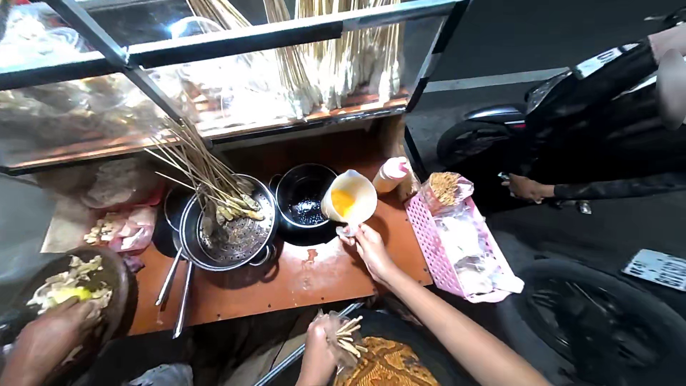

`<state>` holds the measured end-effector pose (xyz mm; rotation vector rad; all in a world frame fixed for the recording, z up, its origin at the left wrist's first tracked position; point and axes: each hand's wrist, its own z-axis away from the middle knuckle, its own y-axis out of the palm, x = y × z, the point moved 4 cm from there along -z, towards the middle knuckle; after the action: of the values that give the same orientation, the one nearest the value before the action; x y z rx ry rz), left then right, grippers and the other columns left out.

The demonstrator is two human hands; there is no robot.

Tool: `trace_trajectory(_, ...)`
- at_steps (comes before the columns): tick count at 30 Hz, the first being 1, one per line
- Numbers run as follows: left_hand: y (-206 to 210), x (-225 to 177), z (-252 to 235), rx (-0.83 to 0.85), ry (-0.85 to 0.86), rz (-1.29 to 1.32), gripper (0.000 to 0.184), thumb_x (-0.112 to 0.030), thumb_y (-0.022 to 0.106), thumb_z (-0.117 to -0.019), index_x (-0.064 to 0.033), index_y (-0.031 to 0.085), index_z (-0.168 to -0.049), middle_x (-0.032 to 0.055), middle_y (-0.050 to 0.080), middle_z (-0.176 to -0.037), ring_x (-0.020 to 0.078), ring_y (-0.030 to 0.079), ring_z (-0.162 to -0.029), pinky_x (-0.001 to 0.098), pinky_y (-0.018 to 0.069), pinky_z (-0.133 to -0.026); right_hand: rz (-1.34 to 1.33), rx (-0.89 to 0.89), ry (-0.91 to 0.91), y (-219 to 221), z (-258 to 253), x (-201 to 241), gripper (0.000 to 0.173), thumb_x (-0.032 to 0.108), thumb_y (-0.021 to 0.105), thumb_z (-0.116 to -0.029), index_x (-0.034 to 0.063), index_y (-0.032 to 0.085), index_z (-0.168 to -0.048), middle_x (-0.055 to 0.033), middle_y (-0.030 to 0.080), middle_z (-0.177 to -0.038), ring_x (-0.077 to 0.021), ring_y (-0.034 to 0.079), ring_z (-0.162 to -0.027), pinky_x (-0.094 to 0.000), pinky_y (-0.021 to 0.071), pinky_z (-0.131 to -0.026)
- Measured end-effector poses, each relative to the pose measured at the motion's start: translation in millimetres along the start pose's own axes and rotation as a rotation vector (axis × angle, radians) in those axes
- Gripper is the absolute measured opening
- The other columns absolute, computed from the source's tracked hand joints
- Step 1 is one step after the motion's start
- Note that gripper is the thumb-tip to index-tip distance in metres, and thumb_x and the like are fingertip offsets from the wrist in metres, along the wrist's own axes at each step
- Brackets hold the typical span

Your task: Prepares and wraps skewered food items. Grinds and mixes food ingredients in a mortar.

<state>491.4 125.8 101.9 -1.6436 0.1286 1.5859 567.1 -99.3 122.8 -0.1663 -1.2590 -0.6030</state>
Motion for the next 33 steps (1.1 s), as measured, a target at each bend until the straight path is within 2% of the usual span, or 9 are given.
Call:
trace_trajectory(8, -17, -13, -5, -0.012, 0.097, 0.046, 0.02, -0.009, 0.069, -0.0889, 0.0007, 0.069, -0.072, 0.0113, 0.069, -0.073, 0.0215, 0.07, -0.078, 0.0382, 0.0563, -0.082, -0.063, -0.188, 0.007, 20, -114, 12, 0.026, 0.015, 0.042, -0.1118, -0.0053, 0.058, -0.112, -0.0094, 0.063, -0.1, -0.0111, 0.063, -0.083, -0.0298, 0.0562, -0.084)
trace_trajectory(16, -38, -10, 3, -0.046, 0.048, -0.032, 0.023, -0.008, 0.07, -0.0883, 0.0037, 0.068, -0.069, 0.0144, 0.069, -0.07, 0.0257, 0.07, -0.074, 0.0416, 0.057, -0.08, -0.052, -0.43, 0.015, 12, -181, 24, 0.035, 0.019, 0.039, -0.113, -0.0105, 0.056, -0.124, -0.0187, 0.059, -0.115, -0.0179, 0.06, -0.096, -0.032, 0.0525, -0.09)
trace_trajectory(21, -43, -8, 5, -0.06, 0.055, -0.022, 0.024, -0.007, 0.07, -0.0878, 0.0029, 0.067, -0.066, 0.0122, 0.068, -0.068, 0.0226, 0.069, -0.074, 0.0388, 0.0569, -0.079, -0.023, -0.502, -0.008, 10, -193, 34, 0.039, 0.018, 0.04, -0.1125, -0.0108, 0.054, -0.133, -0.0258, 0.059, -0.133, -0.0286, 0.062, -0.117, -0.0411, 0.0516, -0.102)
trace_trajectory(25, -47, -22, 4, -0.074, 0.04, -0.117, 0.023, -0.01, 0.067, -0.0895, 0.0061, 0.07, -0.073, 0.0166, 0.071, -0.074, 0.0304, 0.072, -0.078, 0.047, 0.0587, -0.082, -0.006, -0.701, 0.121, 16, -185, 48, 0.032, 0.025, 0.051, -0.1087, 0.0008, 0.064, -0.126, -0.0214, 0.065, -0.117, -0.0306, 0.063, -0.104, -0.0497, 0.0528, -0.087)
trace_trajectory(26, -48, -29, 3, -0.059, 0.028, -0.143, 0.025, -0.01, 0.066, -0.0907, 0.0085, 0.07, -0.074, 0.0198, 0.071, -0.076, 0.0343, 0.073, -0.08, 0.0501, 0.0587, -0.082, -0.014, -0.733, 0.151, 15, -179, 49, 0.032, 0.026, 0.052, -0.1078, 0.0031, 0.063, -0.128, -0.0221, 0.065, -0.12, -0.0327, 0.062, -0.109, -0.0523, 0.0526, -0.089)
trace_trajectory(28, -51, -38, 0, -0.024, 0.019, -0.254, 0.031, -0.013, 0.061, -0.094, 0.0107, 0.069, -0.076, 0.0239, 0.071, -0.079, 0.0395, 0.073, -0.081, 0.0542, 0.0579, -0.079, -0.087, -0.676, 0.177, 22, -160, 48, 0.047, 0.032, 0.053, -0.1083, 0.0065, 0.048, -0.148, -0.0236, 0.057, -0.14, -0.0353, 0.056, -0.128, -0.054, 0.0482, -0.103)
trace_trajectory(30, -56, -44, -6, -0.024, 0.025, -0.322, 0.033, -0.014, 0.059, -0.0956, 0.0121, 0.069, -0.079, 0.025, 0.071, -0.08, 0.0406, 0.073, -0.08, 0.0546, 0.058, -0.079, -0.231, -0.46, 0.121, 37, -109, 48, 0.053, 0.032, 0.048, -0.1103, 0.0065, 0.036, -0.156, -0.0228, 0.052, -0.146, -0.0316, 0.057, -0.127, -0.0475, 0.0492, -0.104)
trace_trajectory(31, -56, -45, -10, -0.058, 0.045, -0.358, 0.034, -0.015, 0.058, -0.0946, 0.011, 0.068, -0.075, 0.0237, 0.07, -0.075, 0.0392, 0.072, -0.075, 0.0535, 0.0581, -0.074, -0.266, -0.328, 0.096, 41, -69, 53, 0.049, 0.031, 0.046, -0.1113, 0.0053, 0.04, -0.152, -0.0196, 0.054, -0.143, -0.0272, 0.061, -0.121, -0.0432, 0.0525, -0.102)
trace_trajectory(33, -55, -48, -21, -0.082, 0.034, -0.385, 0.037, -0.018, 0.057, -0.096, 0.0094, 0.067, -0.073, 0.022, 0.068, -0.071, 0.0363, 0.071, -0.07, 0.0526, 0.0569, -0.069, -0.179, -0.211, 0.018, 32, -2, 63, 0.036, 0.023, 0.043, -0.1118, -0.0052, 0.064, -0.12, -0.0116, 0.07, -0.105, -0.0137, 0.068, -0.085, -0.0306, 0.0588, -0.078)
